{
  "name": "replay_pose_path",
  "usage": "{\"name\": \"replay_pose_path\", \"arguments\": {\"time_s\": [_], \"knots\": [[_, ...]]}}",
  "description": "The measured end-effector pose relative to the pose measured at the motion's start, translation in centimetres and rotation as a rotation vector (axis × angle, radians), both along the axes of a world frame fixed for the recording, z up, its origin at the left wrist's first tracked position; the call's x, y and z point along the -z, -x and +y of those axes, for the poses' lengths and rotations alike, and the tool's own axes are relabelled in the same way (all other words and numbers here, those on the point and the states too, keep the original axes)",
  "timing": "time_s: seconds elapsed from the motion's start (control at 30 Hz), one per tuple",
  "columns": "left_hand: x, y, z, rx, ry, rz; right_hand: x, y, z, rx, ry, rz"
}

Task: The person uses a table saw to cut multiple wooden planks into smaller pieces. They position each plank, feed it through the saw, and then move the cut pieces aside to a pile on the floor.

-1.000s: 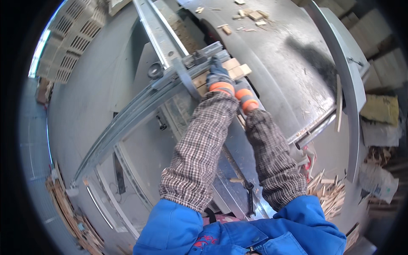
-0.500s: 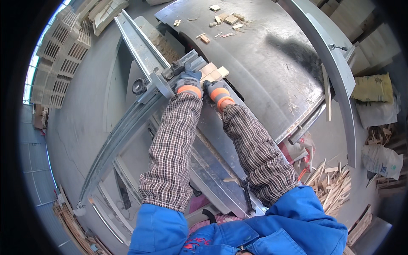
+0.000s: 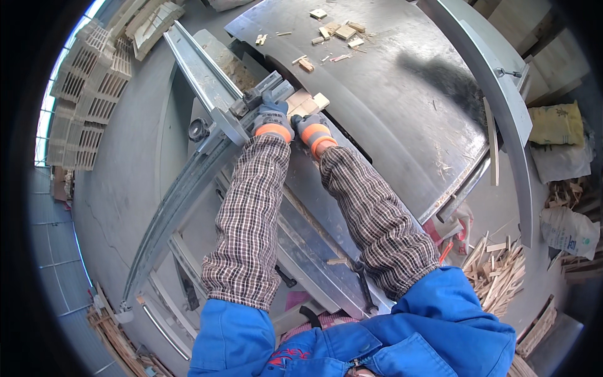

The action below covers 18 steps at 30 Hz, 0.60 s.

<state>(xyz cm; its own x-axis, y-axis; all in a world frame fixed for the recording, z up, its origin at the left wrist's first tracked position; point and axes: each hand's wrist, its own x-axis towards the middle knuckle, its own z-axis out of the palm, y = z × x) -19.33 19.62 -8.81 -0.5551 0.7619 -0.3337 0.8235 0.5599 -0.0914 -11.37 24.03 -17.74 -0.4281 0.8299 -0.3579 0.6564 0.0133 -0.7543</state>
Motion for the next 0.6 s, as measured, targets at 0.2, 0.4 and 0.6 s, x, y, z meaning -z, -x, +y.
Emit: {"name": "replay_pose_path", "arguments": {"time_s": [0.2, 0.4, 0.6], "knots": [[0.3, 0.3, -0.4, 0.010, -0.037, 0.033, -0.4, 0.1, -0.3, -0.004, -0.015, 0.001], [0.2, 0.8, -0.2, 0.045, -0.073, 0.027, -1.0, 0.0, -0.7, 0.063, -0.013, 0.060], [0.5, 0.9, 0.1, 0.078, -0.022, 0.075, -0.3, -0.3, -1.4, 0.101, -0.022, 0.085]]}}
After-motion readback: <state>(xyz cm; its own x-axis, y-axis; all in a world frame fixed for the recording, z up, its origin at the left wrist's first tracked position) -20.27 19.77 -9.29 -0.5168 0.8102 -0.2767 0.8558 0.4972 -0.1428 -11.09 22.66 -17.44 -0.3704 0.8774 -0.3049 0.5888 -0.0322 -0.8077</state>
